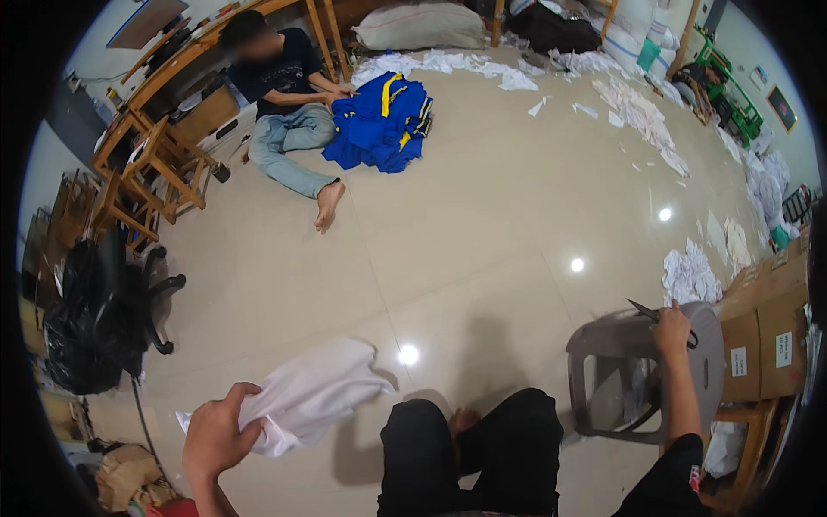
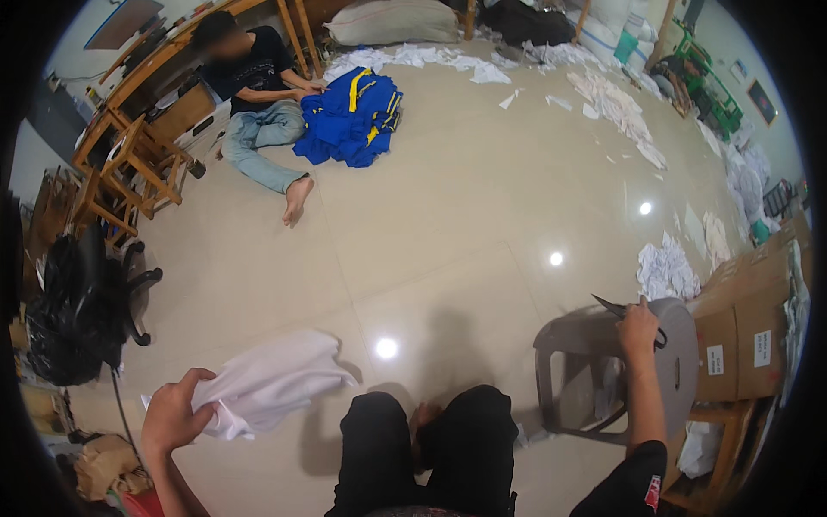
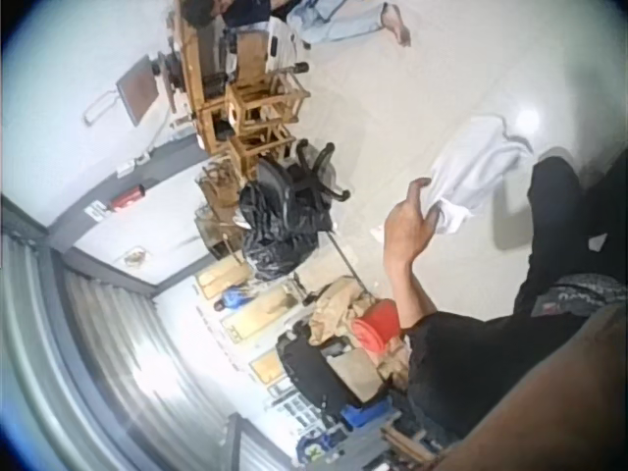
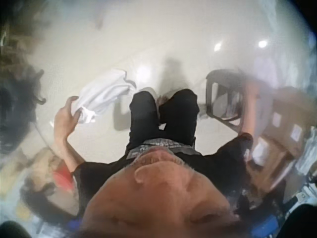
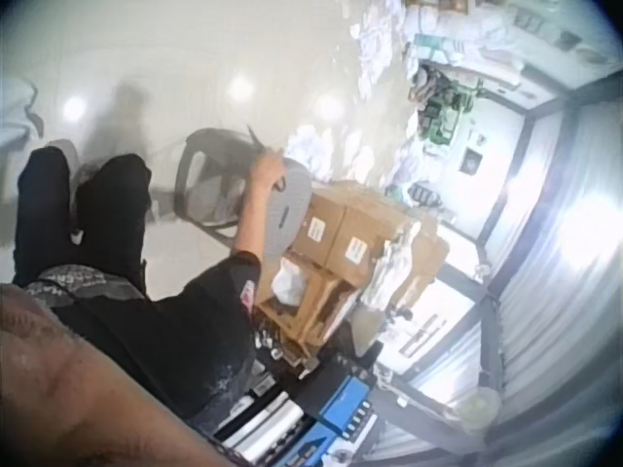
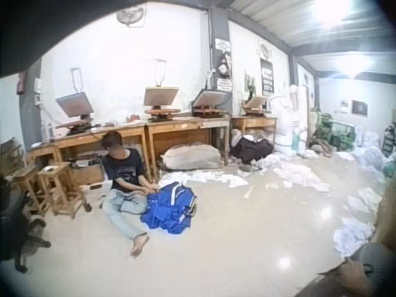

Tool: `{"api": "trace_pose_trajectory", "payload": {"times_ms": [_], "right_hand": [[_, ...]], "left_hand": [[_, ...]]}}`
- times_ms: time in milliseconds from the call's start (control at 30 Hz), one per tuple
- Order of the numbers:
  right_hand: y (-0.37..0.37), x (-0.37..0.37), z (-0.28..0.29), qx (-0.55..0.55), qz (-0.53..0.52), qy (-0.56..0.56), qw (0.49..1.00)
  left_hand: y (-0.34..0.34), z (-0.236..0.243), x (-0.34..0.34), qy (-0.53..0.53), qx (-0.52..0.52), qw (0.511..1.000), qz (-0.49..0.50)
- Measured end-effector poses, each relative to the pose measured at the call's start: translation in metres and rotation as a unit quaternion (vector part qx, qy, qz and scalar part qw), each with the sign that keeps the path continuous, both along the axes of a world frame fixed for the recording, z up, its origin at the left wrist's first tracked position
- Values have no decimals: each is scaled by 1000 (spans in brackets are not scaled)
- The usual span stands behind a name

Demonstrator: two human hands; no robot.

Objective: The person unfolds a white fabric on the floor, smooths it out, and uses scissors to cut along a printed outline. The person adjusts the fabric and continues cutting to separate the patterned piece from the surrounding material.

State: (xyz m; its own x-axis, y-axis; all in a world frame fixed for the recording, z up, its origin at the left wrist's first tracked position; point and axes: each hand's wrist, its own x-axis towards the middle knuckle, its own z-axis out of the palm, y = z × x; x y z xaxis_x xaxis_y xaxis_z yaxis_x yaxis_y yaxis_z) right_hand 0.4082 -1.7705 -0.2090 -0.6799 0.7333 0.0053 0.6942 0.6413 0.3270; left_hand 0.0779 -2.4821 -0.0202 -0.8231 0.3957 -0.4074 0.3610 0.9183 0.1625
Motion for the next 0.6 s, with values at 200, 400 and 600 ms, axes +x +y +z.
{"api": "trace_pose_trajectory", "payload": {"times_ms": [200, 400, 600], "right_hand": [[48, 19, -31, 55, 36, -55, 996], [32, 72, -44, 38, -8, -18, 999], [33, 161, -68, 52, -86, -55, 993]], "left_hand": [[-18, -164, -31, -30, 142, 989, 22], [-62, -290, -88, -36, -25, 993, 107], [-147, -389, -96, -58, -118, 980, 147]]}}
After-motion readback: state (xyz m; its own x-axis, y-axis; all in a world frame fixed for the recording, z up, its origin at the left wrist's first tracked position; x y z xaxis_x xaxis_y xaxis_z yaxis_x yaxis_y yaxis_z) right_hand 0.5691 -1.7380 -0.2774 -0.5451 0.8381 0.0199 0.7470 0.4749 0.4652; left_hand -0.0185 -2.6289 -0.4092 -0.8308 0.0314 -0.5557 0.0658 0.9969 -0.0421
